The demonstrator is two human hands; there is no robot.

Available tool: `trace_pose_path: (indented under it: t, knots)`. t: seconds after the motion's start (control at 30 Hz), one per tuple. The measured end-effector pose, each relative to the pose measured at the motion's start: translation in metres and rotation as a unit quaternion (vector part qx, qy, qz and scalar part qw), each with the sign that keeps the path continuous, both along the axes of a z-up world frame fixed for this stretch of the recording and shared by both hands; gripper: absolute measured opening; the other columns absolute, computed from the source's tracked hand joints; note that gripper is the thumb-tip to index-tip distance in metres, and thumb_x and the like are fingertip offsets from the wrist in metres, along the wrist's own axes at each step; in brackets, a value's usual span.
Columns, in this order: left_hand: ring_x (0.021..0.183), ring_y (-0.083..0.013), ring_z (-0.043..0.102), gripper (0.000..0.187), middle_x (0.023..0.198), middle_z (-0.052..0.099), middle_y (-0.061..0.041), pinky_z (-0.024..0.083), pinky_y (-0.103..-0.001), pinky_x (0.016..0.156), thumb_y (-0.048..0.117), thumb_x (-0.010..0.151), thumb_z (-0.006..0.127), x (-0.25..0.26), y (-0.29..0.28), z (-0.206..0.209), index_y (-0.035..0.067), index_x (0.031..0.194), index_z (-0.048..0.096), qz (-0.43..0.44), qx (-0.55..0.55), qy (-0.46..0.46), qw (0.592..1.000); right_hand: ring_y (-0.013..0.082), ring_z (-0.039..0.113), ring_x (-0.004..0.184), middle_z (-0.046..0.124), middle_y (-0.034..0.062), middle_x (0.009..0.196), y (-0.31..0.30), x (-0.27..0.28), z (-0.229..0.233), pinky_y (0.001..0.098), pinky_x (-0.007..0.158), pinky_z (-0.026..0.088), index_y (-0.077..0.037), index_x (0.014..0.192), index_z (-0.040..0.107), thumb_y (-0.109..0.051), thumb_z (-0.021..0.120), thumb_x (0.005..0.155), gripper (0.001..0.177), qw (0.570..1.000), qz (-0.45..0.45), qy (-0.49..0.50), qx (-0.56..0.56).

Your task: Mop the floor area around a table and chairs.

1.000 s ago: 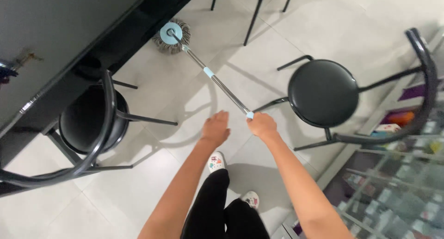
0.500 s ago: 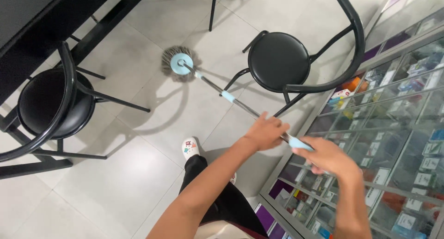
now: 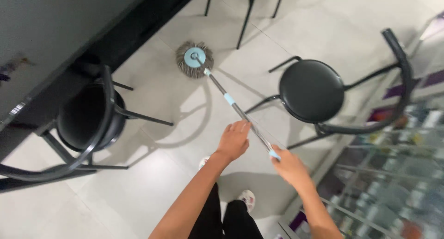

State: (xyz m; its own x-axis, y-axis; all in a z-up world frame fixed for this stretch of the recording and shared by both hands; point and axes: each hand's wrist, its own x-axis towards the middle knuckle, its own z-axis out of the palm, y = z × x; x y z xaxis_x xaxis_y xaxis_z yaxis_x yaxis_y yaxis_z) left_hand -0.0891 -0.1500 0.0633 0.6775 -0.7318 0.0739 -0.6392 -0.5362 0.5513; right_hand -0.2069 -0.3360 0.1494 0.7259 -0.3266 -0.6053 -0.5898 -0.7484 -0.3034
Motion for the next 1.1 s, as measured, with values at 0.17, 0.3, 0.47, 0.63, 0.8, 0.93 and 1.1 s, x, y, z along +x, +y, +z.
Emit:
trace_pose_path:
  t: [0.17, 0.3, 0.47, 0.63, 0.8, 0.93, 1.1]
  knots:
    - [0.133, -0.0336, 0.049, 0.042, 0.14, 0.054, -0.015, 0.035, -0.051, 0.113, 0.017, 0.089, 0.068, 0.071, 0.072, -0.01, 0.004, 0.127, 0.059, 0.058, 0.03, -0.013, 0.998, 0.0413, 0.069, 0.107, 0.073, 0.0181, 0.114, 0.041, 0.14, -0.091, 0.0536, 0.093, 0.054, -0.023, 0.141, 0.057, -0.034, 0.058, 0.093, 0.05, 0.999, 0.01, -0.043, -0.005]
    - [0.121, -0.029, 0.057, 0.015, 0.119, 0.064, -0.008, 0.04, -0.049, 0.111, 0.017, 0.095, 0.063, 0.101, 0.118, -0.009, 0.006, 0.102, 0.069, 0.081, 0.057, 0.019, 0.995, 0.0411, 0.068, 0.11, 0.073, 0.0199, 0.115, 0.058, 0.231, -0.167, 0.0525, 0.095, 0.054, -0.013, 0.122, 0.07, -0.043, 0.06, 0.095, 0.042, 0.999, 0.003, -0.023, -0.046]
    - [0.107, -0.029, 0.061, 0.014, 0.103, 0.068, -0.008, 0.04, -0.052, 0.108, 0.018, 0.096, 0.063, 0.096, 0.152, -0.018, 0.007, 0.094, 0.071, 0.108, 0.069, 0.025, 0.991, 0.0383, 0.071, 0.109, 0.074, 0.0182, 0.113, 0.083, 0.255, -0.126, 0.05, 0.093, 0.056, -0.009, 0.112, 0.074, -0.049, 0.06, 0.096, 0.045, 0.996, -0.01, 0.006, -0.089]
    - [0.113, -0.0264, 0.064, 0.017, 0.112, 0.068, -0.007, 0.051, -0.045, 0.102, 0.024, 0.098, 0.061, 0.062, 0.129, -0.025, 0.01, 0.107, 0.068, 0.076, 0.155, 0.13, 0.976, 0.0389, 0.071, 0.105, 0.074, 0.0179, 0.109, 0.074, 0.189, -0.086, 0.0512, 0.09, 0.056, -0.007, 0.108, 0.075, -0.052, 0.06, 0.097, 0.048, 0.995, -0.011, -0.012, -0.098]
    - [0.135, -0.0373, 0.044, 0.08, 0.151, 0.038, -0.019, 0.042, -0.051, 0.104, 0.01, 0.081, 0.073, -0.007, 0.038, -0.005, 0.011, 0.151, 0.034, -0.006, 0.053, 0.082, 0.995, 0.04, 0.071, 0.1, 0.076, 0.0196, 0.101, 0.045, 0.034, -0.029, 0.0517, 0.087, 0.056, -0.006, 0.104, 0.072, -0.052, 0.066, 0.091, 0.048, 0.994, 0.043, -0.005, -0.098]
    - [0.143, -0.0387, 0.039, 0.088, 0.155, 0.039, -0.02, 0.04, -0.055, 0.106, 0.01, 0.065, 0.076, -0.091, -0.037, -0.001, 0.013, 0.147, 0.047, -0.068, 0.033, -0.065, 0.995, 0.0401, 0.072, 0.096, 0.076, 0.0187, 0.096, 0.026, -0.101, 0.052, 0.0515, 0.084, 0.057, -0.006, 0.101, 0.072, -0.054, 0.067, 0.089, 0.05, 0.991, 0.026, 0.032, -0.13]
    - [0.101, -0.0316, 0.071, 0.02, 0.102, 0.074, -0.012, 0.055, -0.049, 0.09, 0.027, 0.086, 0.07, -0.206, -0.094, -0.003, 0.01, 0.097, 0.07, -0.253, 0.08, 0.012, 0.964, 0.0328, 0.068, 0.06, 0.067, 0.0176, 0.063, -0.018, -0.251, 0.096, 0.0478, 0.062, 0.056, -0.003, 0.082, 0.074, -0.072, 0.057, 0.089, 0.071, 0.989, -0.033, 0.082, -0.119]
